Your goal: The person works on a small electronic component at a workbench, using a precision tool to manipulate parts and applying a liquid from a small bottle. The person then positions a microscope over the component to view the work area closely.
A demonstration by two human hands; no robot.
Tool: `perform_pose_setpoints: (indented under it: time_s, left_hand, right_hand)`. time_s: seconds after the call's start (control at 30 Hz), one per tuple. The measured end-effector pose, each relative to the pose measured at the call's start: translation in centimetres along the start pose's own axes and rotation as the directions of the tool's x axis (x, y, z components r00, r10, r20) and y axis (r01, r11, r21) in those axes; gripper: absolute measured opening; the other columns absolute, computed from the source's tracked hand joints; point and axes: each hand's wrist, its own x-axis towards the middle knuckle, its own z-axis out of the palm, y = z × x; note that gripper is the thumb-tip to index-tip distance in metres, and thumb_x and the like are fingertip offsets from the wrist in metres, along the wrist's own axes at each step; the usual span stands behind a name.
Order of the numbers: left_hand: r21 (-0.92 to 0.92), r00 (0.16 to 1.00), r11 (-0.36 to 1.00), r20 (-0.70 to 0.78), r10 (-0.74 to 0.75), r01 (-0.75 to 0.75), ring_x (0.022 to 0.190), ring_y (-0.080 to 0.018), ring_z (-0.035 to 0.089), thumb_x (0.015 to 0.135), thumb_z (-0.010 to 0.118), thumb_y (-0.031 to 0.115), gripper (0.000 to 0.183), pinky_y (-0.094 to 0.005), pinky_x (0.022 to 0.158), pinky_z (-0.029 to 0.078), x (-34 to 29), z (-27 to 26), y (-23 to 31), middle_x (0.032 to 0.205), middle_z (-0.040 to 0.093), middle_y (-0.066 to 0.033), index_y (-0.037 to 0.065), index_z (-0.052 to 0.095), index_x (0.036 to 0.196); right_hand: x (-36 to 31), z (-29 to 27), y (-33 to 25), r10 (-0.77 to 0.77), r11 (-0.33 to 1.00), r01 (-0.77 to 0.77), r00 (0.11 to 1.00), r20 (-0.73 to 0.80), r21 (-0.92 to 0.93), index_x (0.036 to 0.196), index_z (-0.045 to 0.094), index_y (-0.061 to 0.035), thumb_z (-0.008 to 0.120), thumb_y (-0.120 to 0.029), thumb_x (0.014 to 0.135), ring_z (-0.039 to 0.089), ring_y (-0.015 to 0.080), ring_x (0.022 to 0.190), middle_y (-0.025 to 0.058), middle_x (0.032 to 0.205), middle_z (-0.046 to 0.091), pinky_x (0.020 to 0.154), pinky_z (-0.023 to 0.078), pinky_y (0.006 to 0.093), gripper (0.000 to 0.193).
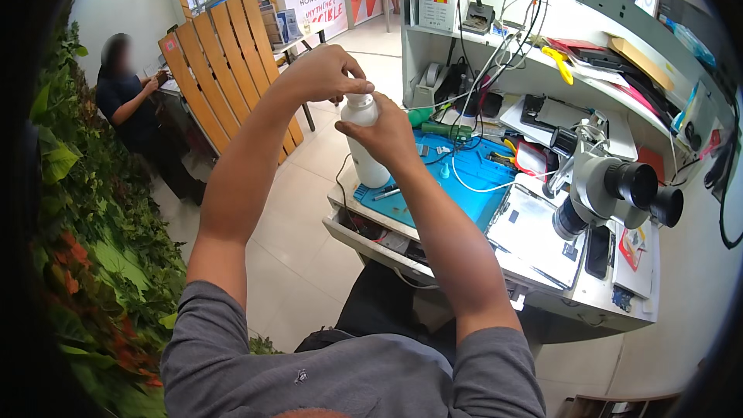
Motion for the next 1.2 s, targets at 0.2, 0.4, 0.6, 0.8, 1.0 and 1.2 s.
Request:
perform_pose_setpoints:
  time_s: [0.2, 0.4, 0.6, 0.8, 1.0, 1.2]
  left_hand:
    - [0.106, 0.985, 0.983, 0.079, -0.156, 0.147, 0.054, -0.0219, 0.076, 0.09, 0.083, 0.047, 0.053, -0.0344, 0.058, 0.063, -0.2, 1.6, 4.1, 0.061, 0.074, -0.0132, -0.005, 0.083, 0.081]
    - [0.203, 0.978, 0.962, 0.06, -0.198, 0.182, 0.052, -0.0217, 0.075, 0.087, 0.083, 0.039, 0.046, -0.035, 0.057, 0.063, 0.6, 0.4, 4.8, 0.06, 0.073, -0.0132, -0.004, 0.079, 0.072]
    - [0.198, 0.976, 0.97, 0.135, -0.168, 0.14, 0.06, -0.0232, 0.076, 0.083, 0.086, 0.032, 0.036, -0.0353, 0.062, 0.064, 1.3, -0.7, 5.1, 0.074, 0.078, -0.0155, -0.004, 0.084, 0.085]
    - [0.171, 0.914, 0.93, 0.309, 0.264, -0.327, 0.108, -0.0261, 0.081, 0.082, 0.091, 0.033, 0.042, -0.0393, 0.095, 0.063, 1.4, -1.9, 1.5, 0.122, 0.082, -0.0172, 0.006, 0.088, 0.114]
    - [0.278, 0.955, 0.958, 0.298, -0.013, -0.074, 0.097, -0.0304, 0.081, 0.087, 0.086, 0.048, 0.054, -0.042, 0.092, 0.064, 2.2, -1.4, 3.8, 0.112, 0.084, -0.0193, 0.008, 0.086, 0.124]
    - [0.452, 0.965, 0.889, 0.256, -0.058, -0.067, 0.104, -0.0356, 0.081, 0.091, 0.082, 0.042, 0.052, -0.0437, 0.095, 0.063, 2.1, -1.5, 3.8, 0.114, 0.084, -0.02, 0.006, 0.084, 0.128]
  right_hand:
    - [-2.5, -1.2, 1.6, -0.002, 1.0, 0.002, 1.0, 0.022, 0.018, 0.13, 0.076, -0.0017, 0.101, -0.042, 0.082, 0.083, 0.0281, 0.103, 0.0171, 0.114, 0.084, 0.094, 0.064, 0.0443, 0.068]
    - [-1.4, -0.6, 1.0, -0.007, 0.999, 0.006, 1.0, 0.016, 0.035, 0.129, 0.077, -0.0018, 0.102, -0.041, 0.081, 0.083, 0.0283, 0.104, 0.0177, 0.114, 0.084, 0.094, 0.064, 0.0448, 0.067]
    - [-0.5, -0.3, 0.8, -0.022, 0.999, 0.023, 1.0, -0.022, 0.041, 0.127, 0.077, -0.0006, 0.102, -0.04, 0.079, 0.082, 0.0307, 0.102, 0.0197, 0.113, 0.083, 0.092, 0.064, 0.0454, 0.067]
    - [-0.4, -0.1, 0.2, -0.014, 0.997, 0.016, 1.0, -0.026, 0.077, 0.125, 0.077, 0.0012, 0.102, -0.037, 0.077, 0.082, 0.0354, 0.1, 0.0223, 0.113, 0.082, 0.09, 0.064, 0.0465, 0.067]
    - [-0.3, -0.2, 1.5, -0.018, 0.998, 0.02, 0.999, -0.042, 0.054, 0.127, 0.077, 0.0001, 0.102, -0.038, 0.077, 0.082, 0.0347, 0.102, 0.0215, 0.114, 0.083, 0.092, 0.064, 0.0474, 0.067]
    - [-0.2, 0.2, 1.0, -0.018, 0.999, 0.019, 0.999, -0.033, 0.032, 0.13, 0.077, -0.002, 0.102, -0.039, 0.079, 0.083, 0.0313, 0.103, 0.0192, 0.114, 0.084, 0.094, 0.064, 0.0471, 0.068]
